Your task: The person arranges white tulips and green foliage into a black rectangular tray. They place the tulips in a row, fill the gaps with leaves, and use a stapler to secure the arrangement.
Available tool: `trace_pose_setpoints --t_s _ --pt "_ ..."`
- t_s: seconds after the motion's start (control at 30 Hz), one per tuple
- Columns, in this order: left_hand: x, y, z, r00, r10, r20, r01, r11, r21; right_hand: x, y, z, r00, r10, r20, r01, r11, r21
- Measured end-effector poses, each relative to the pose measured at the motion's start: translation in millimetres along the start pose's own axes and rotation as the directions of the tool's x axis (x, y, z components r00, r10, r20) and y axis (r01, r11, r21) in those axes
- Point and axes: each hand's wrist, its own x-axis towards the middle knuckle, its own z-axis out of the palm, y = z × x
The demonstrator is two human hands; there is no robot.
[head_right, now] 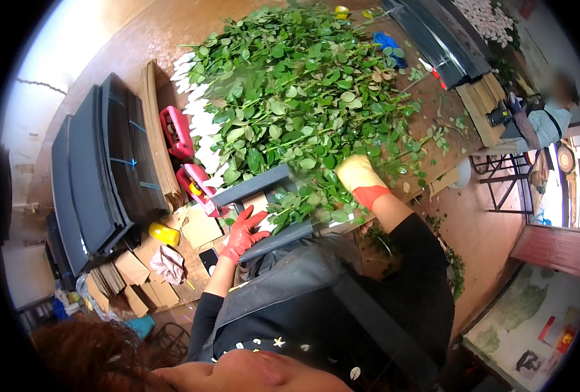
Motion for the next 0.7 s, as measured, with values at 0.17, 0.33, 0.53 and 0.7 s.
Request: trace_pose_setpoints --t_s 0.17,0.33,0.53,0.7 --pt "7.9 7.0 -12.0 0.997 0.074 0.01 -0.074 0.996 0.051 58.4 -30.3 -45.5 0.731 -0.229 -0.643 0.238 0.969 -0.074" --pt "20.0 3.0 -1.6 0.995 0.062 -0.073 -0.05 0.986 0.157 100.5 -29.3 -62.6 0.981 0.079 -0.179 -0.063 0.994 0.093" --pt "16.7 19.0 -4.5 0.938 0.302 -0.167 -0.25 0.928 0.276 -18.6 12.4 -140.0 0.598 -0.087 -0.797 0.251 0.964 0.084" --pt "7.3 -18.4 10.7 0.983 0.094 -0.155 -0.113 0.987 -0.113 -59.7 -19.3 -132.6 0.541 -0.494 -0.681 0.691 0.723 0.025"
